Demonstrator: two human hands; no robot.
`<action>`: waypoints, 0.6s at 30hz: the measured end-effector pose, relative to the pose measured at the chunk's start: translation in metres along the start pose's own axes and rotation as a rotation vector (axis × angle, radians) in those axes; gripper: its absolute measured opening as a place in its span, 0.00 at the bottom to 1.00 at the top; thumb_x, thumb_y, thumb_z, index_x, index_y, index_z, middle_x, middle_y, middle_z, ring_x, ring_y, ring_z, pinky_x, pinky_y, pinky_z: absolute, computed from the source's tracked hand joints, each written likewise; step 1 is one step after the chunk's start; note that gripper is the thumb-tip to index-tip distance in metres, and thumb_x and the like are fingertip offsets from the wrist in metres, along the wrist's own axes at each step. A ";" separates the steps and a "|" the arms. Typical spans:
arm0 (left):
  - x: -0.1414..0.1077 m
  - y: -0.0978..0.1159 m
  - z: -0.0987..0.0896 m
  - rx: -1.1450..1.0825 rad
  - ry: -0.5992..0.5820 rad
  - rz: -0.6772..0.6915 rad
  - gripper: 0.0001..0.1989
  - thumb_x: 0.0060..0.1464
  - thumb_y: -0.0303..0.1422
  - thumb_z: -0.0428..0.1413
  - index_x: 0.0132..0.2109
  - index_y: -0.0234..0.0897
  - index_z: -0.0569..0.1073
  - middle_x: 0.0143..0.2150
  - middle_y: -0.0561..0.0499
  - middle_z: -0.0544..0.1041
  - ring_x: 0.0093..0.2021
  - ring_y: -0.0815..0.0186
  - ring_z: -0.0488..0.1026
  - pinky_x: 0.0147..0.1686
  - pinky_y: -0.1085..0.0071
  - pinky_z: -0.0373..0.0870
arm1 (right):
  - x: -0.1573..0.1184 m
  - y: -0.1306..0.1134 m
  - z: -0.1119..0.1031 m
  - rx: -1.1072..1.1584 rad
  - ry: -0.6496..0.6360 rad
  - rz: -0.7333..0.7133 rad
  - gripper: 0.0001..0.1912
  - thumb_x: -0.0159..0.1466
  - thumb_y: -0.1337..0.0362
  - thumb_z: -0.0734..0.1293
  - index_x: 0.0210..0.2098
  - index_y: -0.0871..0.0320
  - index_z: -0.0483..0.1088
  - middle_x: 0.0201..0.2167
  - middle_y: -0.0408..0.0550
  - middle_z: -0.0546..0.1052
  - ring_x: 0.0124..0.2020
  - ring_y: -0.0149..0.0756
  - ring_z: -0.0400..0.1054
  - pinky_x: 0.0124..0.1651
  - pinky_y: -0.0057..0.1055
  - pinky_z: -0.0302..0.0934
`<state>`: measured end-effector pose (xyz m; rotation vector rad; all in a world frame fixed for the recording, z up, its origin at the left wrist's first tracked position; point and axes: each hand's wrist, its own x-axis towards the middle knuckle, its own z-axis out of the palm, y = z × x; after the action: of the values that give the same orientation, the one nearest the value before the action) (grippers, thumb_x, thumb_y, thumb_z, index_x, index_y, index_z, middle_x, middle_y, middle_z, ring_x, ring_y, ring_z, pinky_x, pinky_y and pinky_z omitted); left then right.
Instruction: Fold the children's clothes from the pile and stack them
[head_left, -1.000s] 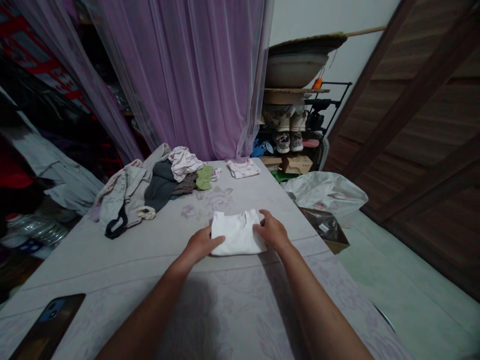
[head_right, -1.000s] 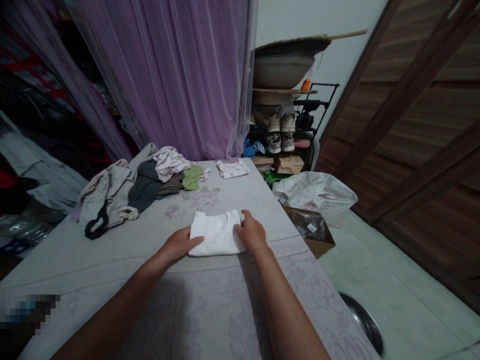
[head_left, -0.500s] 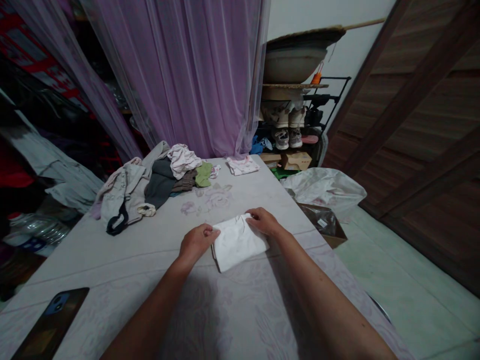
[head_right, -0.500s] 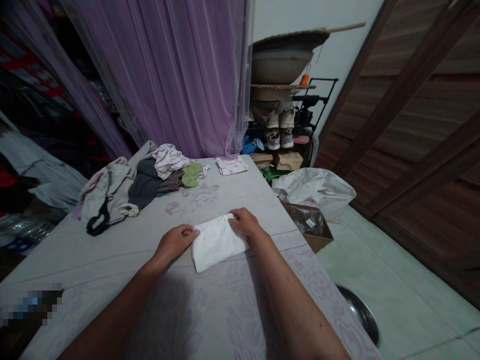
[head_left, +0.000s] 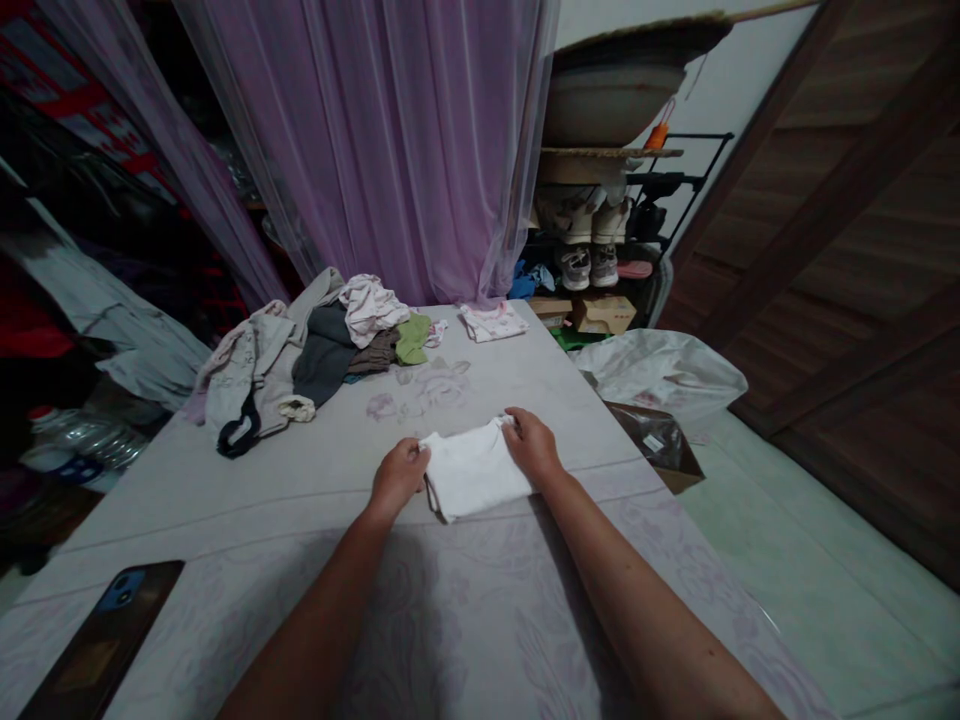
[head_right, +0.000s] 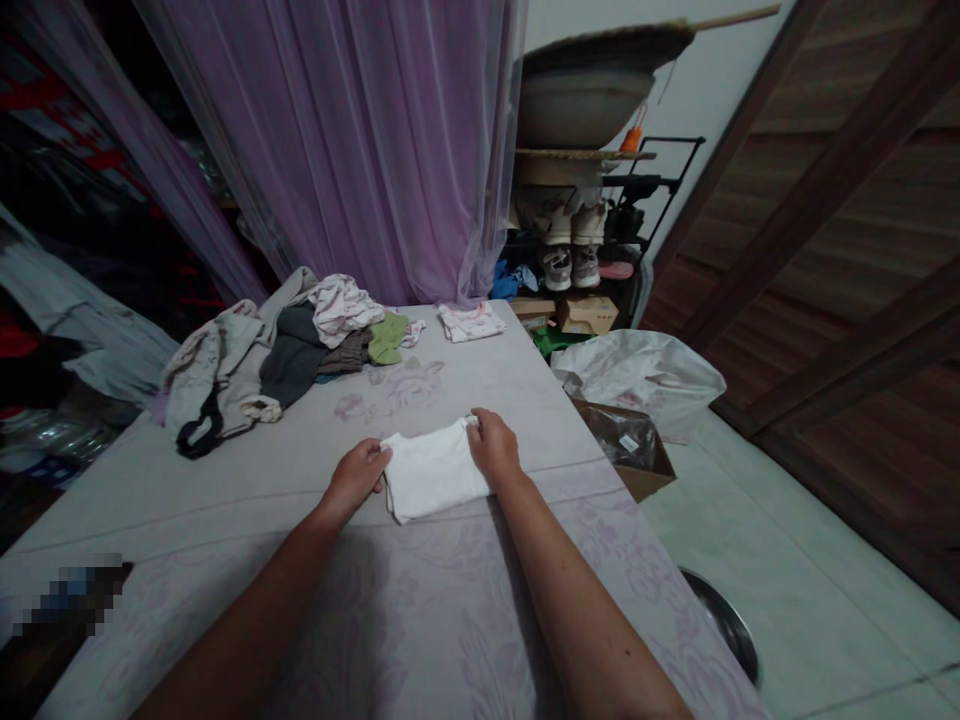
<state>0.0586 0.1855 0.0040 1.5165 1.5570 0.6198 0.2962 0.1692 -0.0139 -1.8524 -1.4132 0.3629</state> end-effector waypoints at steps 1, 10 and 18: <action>0.000 0.000 -0.001 0.025 -0.005 -0.008 0.11 0.56 0.39 0.53 0.42 0.38 0.72 0.25 0.57 0.74 0.17 0.73 0.67 0.20 0.77 0.60 | -0.001 -0.001 0.001 -0.019 0.005 -0.022 0.19 0.60 0.64 0.62 0.50 0.58 0.72 0.45 0.52 0.77 0.46 0.39 0.70 0.51 0.33 0.62; -0.041 0.003 -0.001 0.135 0.047 0.031 0.38 0.54 0.43 0.58 0.66 0.37 0.55 0.47 0.46 0.78 0.30 0.68 0.74 0.33 0.72 0.67 | -0.034 -0.005 -0.024 -0.084 -0.022 0.079 0.28 0.63 0.60 0.60 0.61 0.61 0.62 0.49 0.55 0.75 0.38 0.37 0.70 0.46 0.35 0.64; -0.103 -0.012 0.016 0.219 -0.001 0.065 0.36 0.50 0.34 0.58 0.65 0.42 0.58 0.41 0.54 0.77 0.27 0.71 0.71 0.33 0.73 0.65 | -0.074 -0.017 -0.030 -0.271 -0.055 0.166 0.27 0.68 0.57 0.57 0.65 0.55 0.58 0.39 0.47 0.78 0.38 0.38 0.72 0.40 0.30 0.61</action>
<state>0.0549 0.0807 0.0102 1.7348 1.6220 0.4973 0.2775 0.0910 0.0019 -2.2032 -1.4048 0.3185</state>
